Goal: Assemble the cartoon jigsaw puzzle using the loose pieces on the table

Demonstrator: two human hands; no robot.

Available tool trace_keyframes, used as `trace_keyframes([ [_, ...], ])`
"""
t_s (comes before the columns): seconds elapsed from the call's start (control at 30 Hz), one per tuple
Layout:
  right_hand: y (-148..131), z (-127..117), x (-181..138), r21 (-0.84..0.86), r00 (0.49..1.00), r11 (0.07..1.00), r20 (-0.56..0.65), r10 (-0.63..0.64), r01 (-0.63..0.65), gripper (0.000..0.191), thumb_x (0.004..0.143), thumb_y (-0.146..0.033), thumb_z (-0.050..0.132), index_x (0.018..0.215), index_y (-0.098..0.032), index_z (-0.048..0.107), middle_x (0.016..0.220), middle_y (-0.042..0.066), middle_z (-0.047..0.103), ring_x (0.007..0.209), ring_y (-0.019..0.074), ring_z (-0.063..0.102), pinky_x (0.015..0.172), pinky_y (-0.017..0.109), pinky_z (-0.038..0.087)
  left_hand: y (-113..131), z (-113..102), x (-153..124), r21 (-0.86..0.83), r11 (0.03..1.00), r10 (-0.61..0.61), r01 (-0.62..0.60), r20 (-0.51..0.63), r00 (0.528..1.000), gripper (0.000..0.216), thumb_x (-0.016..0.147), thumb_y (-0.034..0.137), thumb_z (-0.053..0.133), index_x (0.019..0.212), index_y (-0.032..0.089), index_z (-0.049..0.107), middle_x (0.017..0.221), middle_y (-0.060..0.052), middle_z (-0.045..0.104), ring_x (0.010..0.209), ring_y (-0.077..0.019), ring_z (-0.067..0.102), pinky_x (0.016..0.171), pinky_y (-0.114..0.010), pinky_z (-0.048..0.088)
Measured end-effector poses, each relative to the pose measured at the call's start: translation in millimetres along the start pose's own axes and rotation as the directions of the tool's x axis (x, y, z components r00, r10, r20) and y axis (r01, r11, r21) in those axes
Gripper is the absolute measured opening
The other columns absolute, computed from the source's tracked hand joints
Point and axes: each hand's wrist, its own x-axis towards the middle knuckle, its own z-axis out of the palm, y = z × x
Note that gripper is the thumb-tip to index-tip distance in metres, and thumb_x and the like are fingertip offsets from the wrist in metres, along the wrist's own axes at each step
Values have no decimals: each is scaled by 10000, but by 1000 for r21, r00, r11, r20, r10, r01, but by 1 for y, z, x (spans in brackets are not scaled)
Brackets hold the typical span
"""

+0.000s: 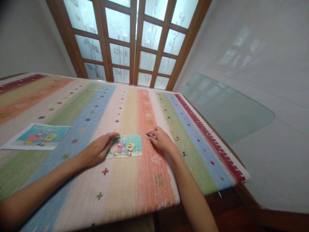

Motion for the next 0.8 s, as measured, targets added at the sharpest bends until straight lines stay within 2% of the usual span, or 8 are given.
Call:
trace_keyframes([
  [0.27,0,3,4,68,998,998,62,-9,4,32,926,-174,645,946,-151,655,887,30,577,777,163,540,760,304,433,2,-5,1,-77,996,-33,35,28,999,330,1061,178,305,1379,192,394,1196,-128,671,1099,-223,672,963,-414,525],
  [0.37,1,5,4,83,998,996,59,-19,14,49,912,-184,665,890,-162,626,874,27,575,785,166,534,757,303,432,1,-5,1,-84,996,-30,33,34,999,326,1063,182,298,1374,190,395,1200,-129,669,1104,-222,669,970,-413,523],
  [0.6,6,-1,3,79,996,996,68,-51,45,109,928,-215,669,1032,-190,687,963,53,596,862,179,574,814,318,450,-1,-4,1,-103,994,-33,37,37,999,324,1063,185,290,1369,202,396,1208,-126,662,1090,-226,668,975,-415,526],
  [0.8,23,-13,-4,14,993,1000,116,13,-14,256,866,-126,713,1108,-211,718,1054,81,619,926,202,596,854,343,460,-1,-5,1,-84,997,-2,3,17,1000,306,1059,186,292,1335,196,424,1215,-127,633,1111,-230,637,990,-415,521],
])
